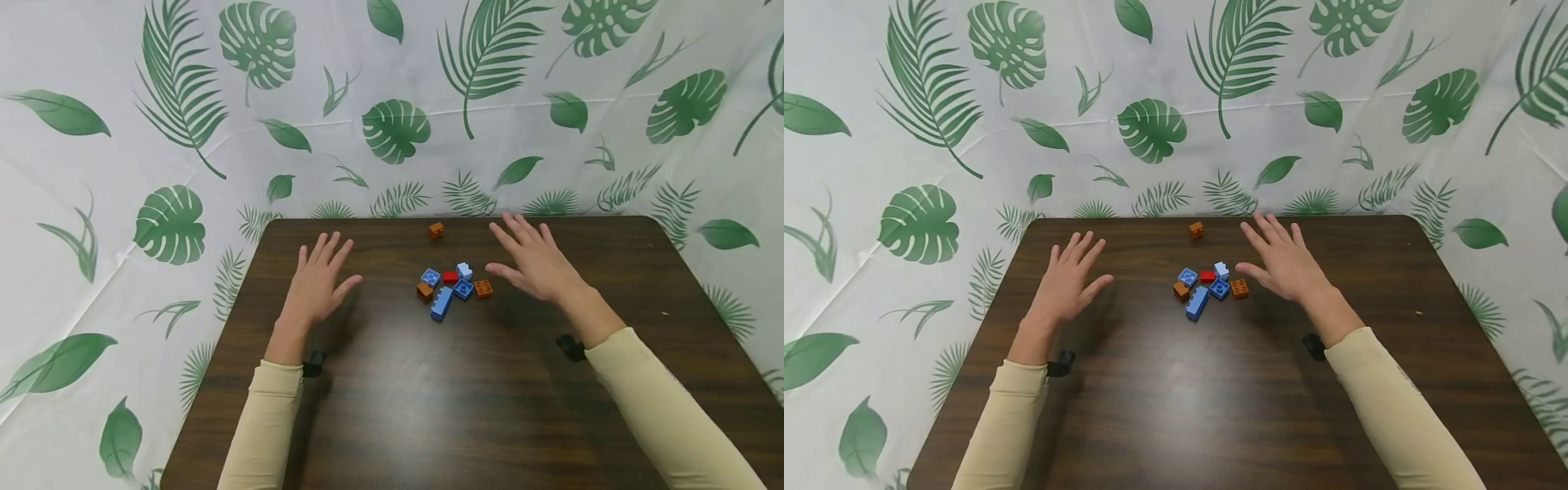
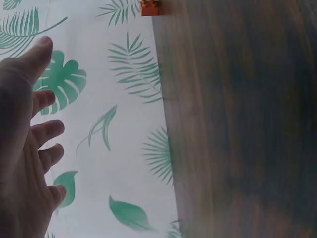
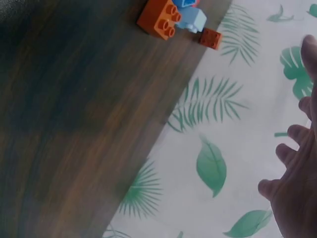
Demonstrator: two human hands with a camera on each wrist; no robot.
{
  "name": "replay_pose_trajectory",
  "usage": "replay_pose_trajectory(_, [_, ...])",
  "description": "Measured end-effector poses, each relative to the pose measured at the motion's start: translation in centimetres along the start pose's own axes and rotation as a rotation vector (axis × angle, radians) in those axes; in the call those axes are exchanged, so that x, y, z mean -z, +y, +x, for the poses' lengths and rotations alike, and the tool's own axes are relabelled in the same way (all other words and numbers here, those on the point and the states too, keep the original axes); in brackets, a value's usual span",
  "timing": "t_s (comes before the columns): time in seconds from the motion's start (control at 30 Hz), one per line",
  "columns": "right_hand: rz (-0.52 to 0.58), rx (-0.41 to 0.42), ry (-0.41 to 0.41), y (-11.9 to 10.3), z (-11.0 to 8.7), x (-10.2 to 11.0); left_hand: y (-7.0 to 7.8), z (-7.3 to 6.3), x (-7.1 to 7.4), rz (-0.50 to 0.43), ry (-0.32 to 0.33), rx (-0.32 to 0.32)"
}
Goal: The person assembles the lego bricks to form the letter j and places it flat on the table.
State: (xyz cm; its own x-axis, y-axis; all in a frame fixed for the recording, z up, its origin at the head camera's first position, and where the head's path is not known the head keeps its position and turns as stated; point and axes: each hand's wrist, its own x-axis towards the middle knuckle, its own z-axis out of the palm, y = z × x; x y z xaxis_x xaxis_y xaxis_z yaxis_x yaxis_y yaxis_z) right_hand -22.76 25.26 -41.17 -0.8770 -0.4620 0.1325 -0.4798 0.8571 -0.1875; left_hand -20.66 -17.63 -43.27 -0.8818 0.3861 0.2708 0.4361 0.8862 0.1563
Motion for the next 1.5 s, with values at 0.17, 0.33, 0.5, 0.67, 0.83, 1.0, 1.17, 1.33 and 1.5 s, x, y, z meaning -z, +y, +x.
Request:
replay_pose_trajectory(0.17, [0.001, 0.006, -0.031, -0.3, 0.0, -0.8, 1.3, 0.4, -1.8, 0.003, 0.026, -0.061])
replay_pose_trajectory(0.33, [-0.024, 0.060, -0.085, -1.2, 0.2, -3.1, 4.2, 0.2, -4.3, -0.126, -0.009, -0.056])
replay_pose_trajectory(0.5, [-0.031, 0.138, -0.118, -2.0, 0.4, -6.3, 8.0, 0.4, -6.8, -0.198, -0.097, -0.027])
replay_pose_trajectory(0.67, [-0.016, 0.185, -0.087, -2.7, 0.8, -8.5, 11.4, 1.0, -8.7, -0.093, -0.163, -0.040])
replay_pose_trajectory(0.83, [-0.032, 0.178, -0.091, -3.0, 0.9, -9.7, 13.0, 1.4, -10.2, -0.030, -0.159, 0.000])
replay_pose_trajectory(1.0, [-0.069, 0.154, -0.107, -2.9, 1.1, -10.7, 13.5, 1.9, -10.7, -0.022, -0.118, 0.039])
replay_pose_trajectory(1.17, [-0.078, 0.156, -0.087, -2.8, 1.2, -11.0, 13.4, 2.1, -10.8, -0.055, -0.103, 0.038])
replay_pose_trajectory(1.33, [-0.052, 0.141, -0.072, -2.7, 1.2, -10.6, 13.2, 1.9, -11.0, -0.125, -0.087, 0.020])
replay_pose_trajectory(1.5, [0.018, 0.119, -0.040, -2.3, 1.2, -10.0, 12.9, 1.8, -10.9, -0.158, -0.068, -0.011])
